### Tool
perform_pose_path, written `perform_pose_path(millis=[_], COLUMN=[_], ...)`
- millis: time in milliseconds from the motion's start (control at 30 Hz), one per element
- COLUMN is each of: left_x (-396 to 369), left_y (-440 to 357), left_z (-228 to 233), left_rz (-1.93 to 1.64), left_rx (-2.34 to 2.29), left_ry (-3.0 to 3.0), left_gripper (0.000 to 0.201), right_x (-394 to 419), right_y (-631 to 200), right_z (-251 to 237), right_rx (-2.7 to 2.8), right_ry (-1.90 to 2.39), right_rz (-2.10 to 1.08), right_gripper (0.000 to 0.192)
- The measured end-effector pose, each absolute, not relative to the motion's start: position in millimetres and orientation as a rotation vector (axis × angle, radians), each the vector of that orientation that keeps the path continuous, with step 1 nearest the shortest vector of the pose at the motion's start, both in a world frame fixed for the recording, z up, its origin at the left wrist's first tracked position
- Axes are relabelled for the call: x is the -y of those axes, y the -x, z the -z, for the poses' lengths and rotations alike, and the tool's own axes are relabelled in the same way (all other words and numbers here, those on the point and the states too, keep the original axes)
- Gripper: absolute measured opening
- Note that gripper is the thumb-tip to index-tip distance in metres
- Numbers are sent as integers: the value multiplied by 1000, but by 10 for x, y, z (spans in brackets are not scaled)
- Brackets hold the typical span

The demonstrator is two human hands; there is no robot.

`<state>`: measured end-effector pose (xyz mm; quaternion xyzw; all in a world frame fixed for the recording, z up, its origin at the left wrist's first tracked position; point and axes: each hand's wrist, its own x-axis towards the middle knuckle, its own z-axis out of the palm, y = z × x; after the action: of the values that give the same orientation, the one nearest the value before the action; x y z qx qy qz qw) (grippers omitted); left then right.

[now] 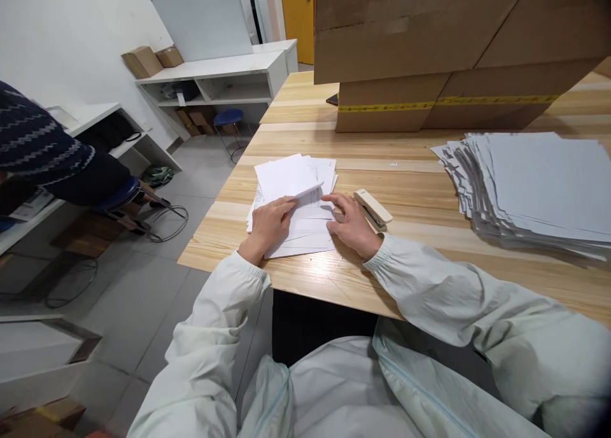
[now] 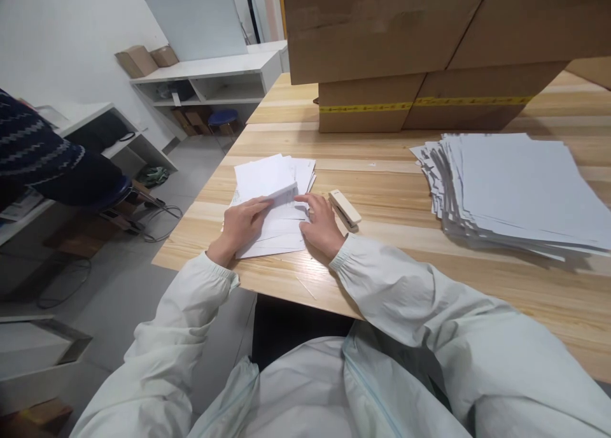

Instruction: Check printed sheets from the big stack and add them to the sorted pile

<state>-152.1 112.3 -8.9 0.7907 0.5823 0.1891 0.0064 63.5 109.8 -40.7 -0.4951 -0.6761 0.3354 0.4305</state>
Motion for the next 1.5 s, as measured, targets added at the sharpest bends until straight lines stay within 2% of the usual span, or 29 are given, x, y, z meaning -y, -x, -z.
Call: perform_pose_path(millis=[67,200,300,400,533,633,867,1000,1133,1233,1367,1500], left_x=[-1100,-1080,-1093,-1105,-1095,-1087,-1091,-1086,-1134,-1174,-1041,-602], left_y=[1490,1455,1458,1463,1450,1439,1432,1436,1464,1506,1551,1513], left_z=[73,30,23,22,1,-8,1,32,112,125,36,-8], left_rz=[-587,-564,-548,-518,-469,-471,-481,-532,-653,-853,-1292,-1460], left_rx=[-1811,-1822,-1841,-1856,-1903,-1916,-1943,-1915,-1893,-1997,-2063,-1976], left_ry=[-2477,-2438,-2414,-2429,-2413,-2398,-2362,-2396,-2385,-2247,-2240,-2531], left_gripper=[33,43,40,38,46,48,50,43,25,27,36,36], right_x=[-1117,-1159,-1182,-1181,-1156,-1154,-1186,-1201,-1205,-1130,-930,-829], right_y=[-634,-595,-568,-578,-635,-665,-625,-595,-584,-567,-541,-592], right_z=[395,375,383,406,422,410,370,376,379,313,95,-155], right_rx=[1671,1630,1594,1523,1526,1590,1515,1458,1422,1330,1379,1403], right_ry=[1240,1220,1212,1216,1226,1226,1255,1242,1249,1241,1080,961], right_rz=[-837,-797,-777,-848,-947,-950,-972,-980,-963,-834,-637,-955], right_gripper=[57,41,32,36,53,57,45,35,35,37,33,39])
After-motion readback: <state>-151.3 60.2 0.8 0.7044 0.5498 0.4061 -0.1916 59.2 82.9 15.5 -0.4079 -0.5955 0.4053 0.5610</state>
